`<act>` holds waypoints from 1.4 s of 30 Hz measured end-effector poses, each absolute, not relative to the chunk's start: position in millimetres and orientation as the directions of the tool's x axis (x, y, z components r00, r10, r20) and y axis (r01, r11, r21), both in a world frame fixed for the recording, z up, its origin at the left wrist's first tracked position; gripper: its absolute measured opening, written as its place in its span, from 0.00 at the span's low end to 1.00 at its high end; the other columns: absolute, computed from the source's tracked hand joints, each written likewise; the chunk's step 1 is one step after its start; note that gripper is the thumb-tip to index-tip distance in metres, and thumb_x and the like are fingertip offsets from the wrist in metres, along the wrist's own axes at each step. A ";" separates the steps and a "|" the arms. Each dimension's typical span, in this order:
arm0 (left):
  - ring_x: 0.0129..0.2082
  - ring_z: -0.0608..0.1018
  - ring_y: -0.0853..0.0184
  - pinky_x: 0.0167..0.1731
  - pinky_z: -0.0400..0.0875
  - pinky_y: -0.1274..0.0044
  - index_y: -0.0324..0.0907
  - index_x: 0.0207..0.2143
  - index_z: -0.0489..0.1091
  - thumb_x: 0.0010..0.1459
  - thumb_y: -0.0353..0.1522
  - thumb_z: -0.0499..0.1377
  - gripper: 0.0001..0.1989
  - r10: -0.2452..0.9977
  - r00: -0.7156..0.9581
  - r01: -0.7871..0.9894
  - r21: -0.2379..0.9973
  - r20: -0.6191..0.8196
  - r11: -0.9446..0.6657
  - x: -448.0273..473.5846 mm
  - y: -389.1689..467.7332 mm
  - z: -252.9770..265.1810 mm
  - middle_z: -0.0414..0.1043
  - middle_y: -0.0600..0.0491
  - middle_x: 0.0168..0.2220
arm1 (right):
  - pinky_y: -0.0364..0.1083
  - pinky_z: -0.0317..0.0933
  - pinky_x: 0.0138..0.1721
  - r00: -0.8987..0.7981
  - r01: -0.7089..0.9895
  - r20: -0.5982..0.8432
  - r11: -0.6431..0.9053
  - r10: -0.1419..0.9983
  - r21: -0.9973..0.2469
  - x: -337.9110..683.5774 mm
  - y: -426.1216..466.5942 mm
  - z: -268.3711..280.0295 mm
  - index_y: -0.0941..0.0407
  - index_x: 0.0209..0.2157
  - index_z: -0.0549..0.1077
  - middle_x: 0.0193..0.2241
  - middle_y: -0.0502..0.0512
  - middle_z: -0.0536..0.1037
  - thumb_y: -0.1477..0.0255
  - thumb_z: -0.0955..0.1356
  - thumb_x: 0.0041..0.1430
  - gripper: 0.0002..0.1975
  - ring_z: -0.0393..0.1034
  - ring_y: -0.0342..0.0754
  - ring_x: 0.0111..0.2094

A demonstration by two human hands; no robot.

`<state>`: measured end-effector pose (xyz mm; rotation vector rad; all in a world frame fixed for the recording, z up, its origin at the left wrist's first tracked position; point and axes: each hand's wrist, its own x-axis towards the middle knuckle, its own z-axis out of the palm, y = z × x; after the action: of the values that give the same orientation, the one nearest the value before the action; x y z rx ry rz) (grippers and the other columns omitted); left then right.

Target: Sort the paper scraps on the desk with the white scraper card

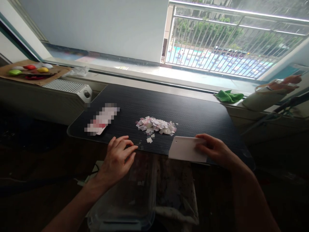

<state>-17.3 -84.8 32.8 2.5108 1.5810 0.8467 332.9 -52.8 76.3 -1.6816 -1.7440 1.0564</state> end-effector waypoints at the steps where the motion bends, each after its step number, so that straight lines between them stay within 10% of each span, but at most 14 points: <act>1: 0.52 0.71 0.55 0.56 0.57 0.53 0.44 0.41 0.74 0.60 0.28 0.53 0.11 0.847 0.334 0.817 0.320 0.413 -0.479 -14.0 -82.9 32.7 0.74 0.49 0.39 | 0.42 0.63 0.24 -0.088 0.616 -0.145 -0.061 0.986 -0.786 333.8 -58.6 78.0 0.57 0.42 0.75 0.26 0.50 0.75 0.62 0.69 0.52 0.18 0.68 0.45 0.25; 22: 0.47 0.73 0.60 0.61 0.49 0.57 0.43 0.32 0.72 0.61 0.27 0.56 0.07 0.713 0.489 0.760 0.157 0.502 -0.631 -5.1 -78.4 26.1 0.75 0.56 0.31 | 0.45 0.64 0.28 0.088 0.542 -0.042 -0.083 0.995 -0.837 288.3 -65.4 63.1 0.56 0.42 0.75 0.26 0.51 0.75 0.61 0.69 0.51 0.18 0.68 0.46 0.26; 34: 0.34 0.73 0.63 0.40 0.67 0.69 0.42 0.30 0.74 0.48 0.20 0.59 0.10 0.809 0.582 0.782 0.219 0.076 -0.583 -13.1 -108.3 36.7 0.73 0.53 0.32 | 0.45 0.62 0.29 0.183 0.520 0.020 -0.080 0.983 -0.850 275.1 -69.1 63.1 0.55 0.41 0.76 0.26 0.50 0.75 0.60 0.70 0.50 0.18 0.67 0.46 0.26; 42: 0.39 0.72 0.60 0.47 0.64 0.64 0.42 0.37 0.75 0.59 0.30 0.58 0.06 0.839 0.440 0.833 0.205 0.320 -0.515 20.5 -47.9 46.2 0.73 0.51 0.34 | 0.45 0.60 0.29 0.198 0.529 0.003 -0.105 0.980 -0.842 275.6 -73.1 64.3 0.54 0.40 0.75 0.25 0.49 0.73 0.60 0.69 0.50 0.17 0.65 0.46 0.25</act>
<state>20.5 -47.9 46.2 2.6510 1.5392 0.6042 275.6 -73.1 64.3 -1.7397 -1.4249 0.7763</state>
